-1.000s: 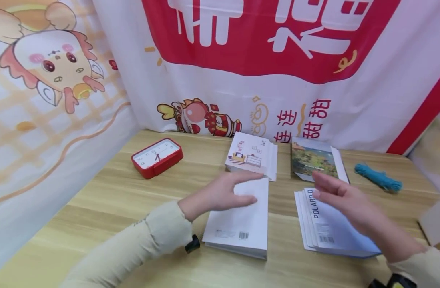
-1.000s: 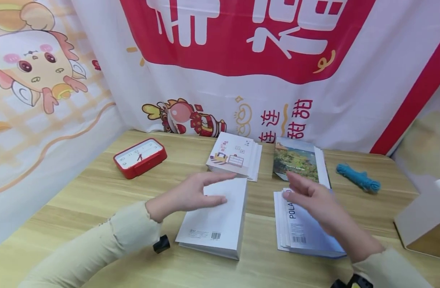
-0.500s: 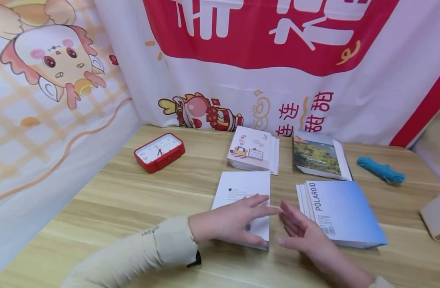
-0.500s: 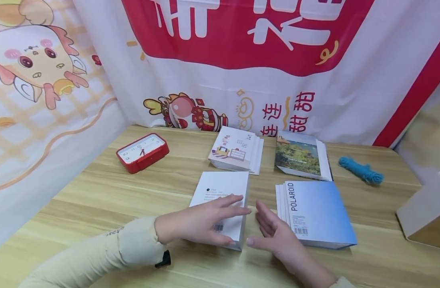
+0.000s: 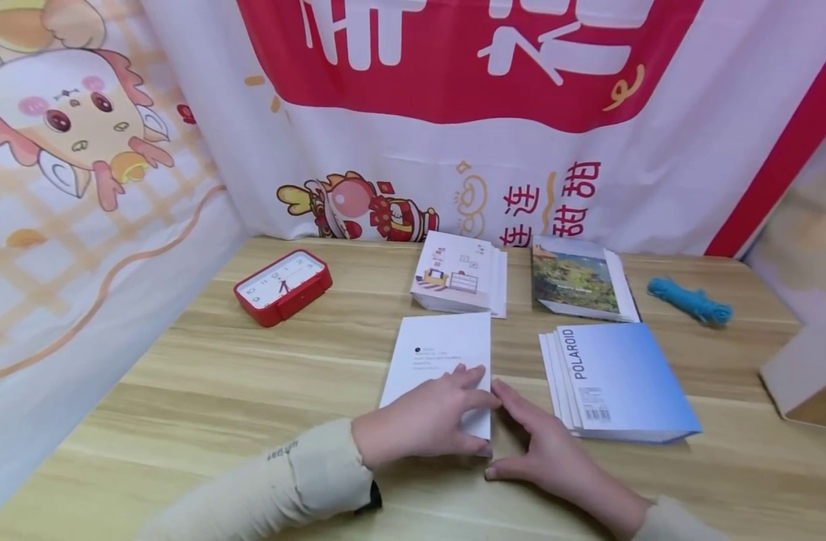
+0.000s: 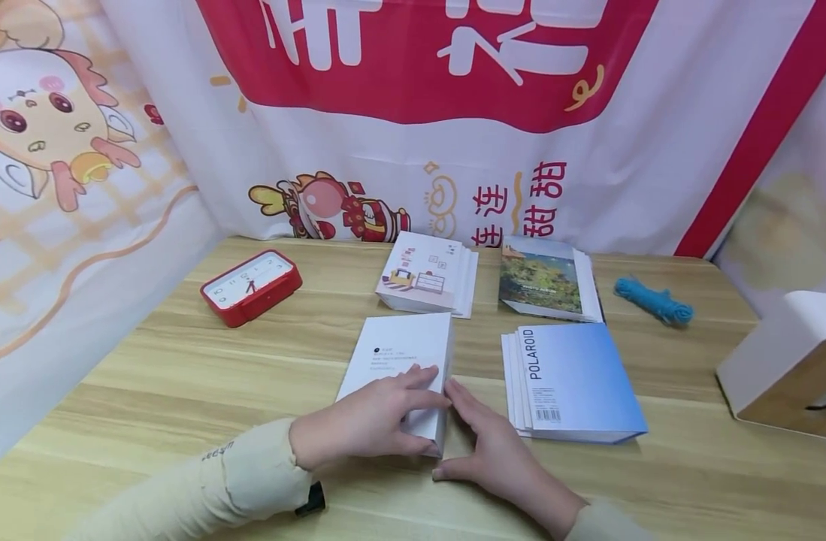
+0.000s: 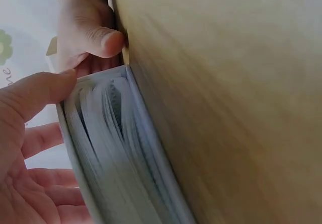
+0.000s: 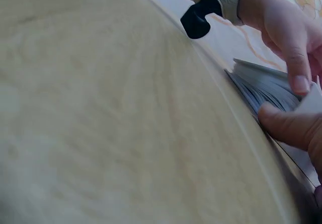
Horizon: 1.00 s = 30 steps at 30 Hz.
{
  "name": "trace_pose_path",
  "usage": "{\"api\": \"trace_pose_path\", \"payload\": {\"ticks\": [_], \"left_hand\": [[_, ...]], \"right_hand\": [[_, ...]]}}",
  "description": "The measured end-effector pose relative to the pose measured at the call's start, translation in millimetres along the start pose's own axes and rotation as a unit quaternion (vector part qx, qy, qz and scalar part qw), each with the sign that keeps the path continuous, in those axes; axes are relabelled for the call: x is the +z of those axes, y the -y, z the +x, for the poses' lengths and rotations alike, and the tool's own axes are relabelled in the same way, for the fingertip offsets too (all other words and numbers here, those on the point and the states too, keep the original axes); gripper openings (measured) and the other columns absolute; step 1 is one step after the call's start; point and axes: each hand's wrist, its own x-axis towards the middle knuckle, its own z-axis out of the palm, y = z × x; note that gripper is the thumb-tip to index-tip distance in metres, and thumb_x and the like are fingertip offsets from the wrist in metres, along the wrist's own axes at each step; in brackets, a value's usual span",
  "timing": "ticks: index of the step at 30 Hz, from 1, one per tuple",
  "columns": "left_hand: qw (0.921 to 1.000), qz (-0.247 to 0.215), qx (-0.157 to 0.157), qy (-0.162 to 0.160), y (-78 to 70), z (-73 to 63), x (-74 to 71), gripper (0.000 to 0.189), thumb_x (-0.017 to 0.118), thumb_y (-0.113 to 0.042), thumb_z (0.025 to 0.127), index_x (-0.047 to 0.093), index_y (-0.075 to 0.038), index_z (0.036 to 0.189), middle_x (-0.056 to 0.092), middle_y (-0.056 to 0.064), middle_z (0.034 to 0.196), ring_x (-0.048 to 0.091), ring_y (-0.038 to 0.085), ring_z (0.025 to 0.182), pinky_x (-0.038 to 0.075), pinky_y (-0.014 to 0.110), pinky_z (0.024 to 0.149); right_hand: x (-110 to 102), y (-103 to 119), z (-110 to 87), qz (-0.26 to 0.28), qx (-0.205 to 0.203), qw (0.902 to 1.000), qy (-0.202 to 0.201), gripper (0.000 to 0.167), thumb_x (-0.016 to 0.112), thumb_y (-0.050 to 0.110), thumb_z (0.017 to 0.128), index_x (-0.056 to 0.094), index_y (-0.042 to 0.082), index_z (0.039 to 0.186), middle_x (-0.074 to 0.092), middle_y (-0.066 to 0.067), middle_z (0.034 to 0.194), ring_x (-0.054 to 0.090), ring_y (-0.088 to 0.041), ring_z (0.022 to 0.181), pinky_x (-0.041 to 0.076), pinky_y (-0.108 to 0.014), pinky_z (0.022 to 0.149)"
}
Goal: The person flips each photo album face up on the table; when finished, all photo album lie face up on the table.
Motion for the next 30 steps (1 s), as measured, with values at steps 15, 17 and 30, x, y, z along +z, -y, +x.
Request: {"api": "trace_pose_path", "payload": {"ticks": [15, 17, 30], "left_hand": [[0.9985, 0.018, 0.047, -0.024, 3.2, 9.2, -4.1, 0.048, 0.073, -0.038, 0.073, 0.064, -0.022, 0.118, 0.053, 0.017, 0.129, 0.052, 0.027, 0.118, 0.045, 0.035, 0.097], [0.9982, 0.013, 0.051, -0.027, 2.7, 11.4, -5.0, 0.045, 0.073, -0.037, 0.072, 0.065, -0.023, 0.114, 0.056, 0.016, 0.127, 0.055, 0.023, 0.116, 0.048, 0.033, 0.093], [0.9955, -0.026, 0.047, -0.079, -2.3, 16.2, -11.7, 0.034, 0.074, -0.034, 0.070, 0.068, -0.025, 0.102, 0.066, 0.010, 0.113, 0.061, 0.015, 0.105, 0.050, 0.023, 0.077]], "right_hand": [[4.5, 5.0, 2.1, 0.008, 0.041, 0.9991, 0.006, 0.085, 0.077, 0.032, 0.072, 0.033, 0.007, 0.141, 0.032, -0.002, 0.146, 0.036, -0.018, 0.130, 0.034, -0.039, 0.105], [2.5, 5.4, 2.3, 0.016, 0.044, 0.9989, 0.008, 0.083, 0.076, 0.031, 0.073, 0.033, 0.006, 0.140, 0.033, -0.004, 0.145, 0.037, -0.019, 0.130, 0.034, -0.040, 0.104], [-8.1, 3.2, 4.8, 0.112, 0.020, 0.9935, 0.005, 0.075, 0.068, 0.007, 0.075, 0.031, 0.003, 0.140, 0.033, -0.010, 0.145, 0.040, -0.025, 0.127, 0.037, -0.030, 0.100]]}}
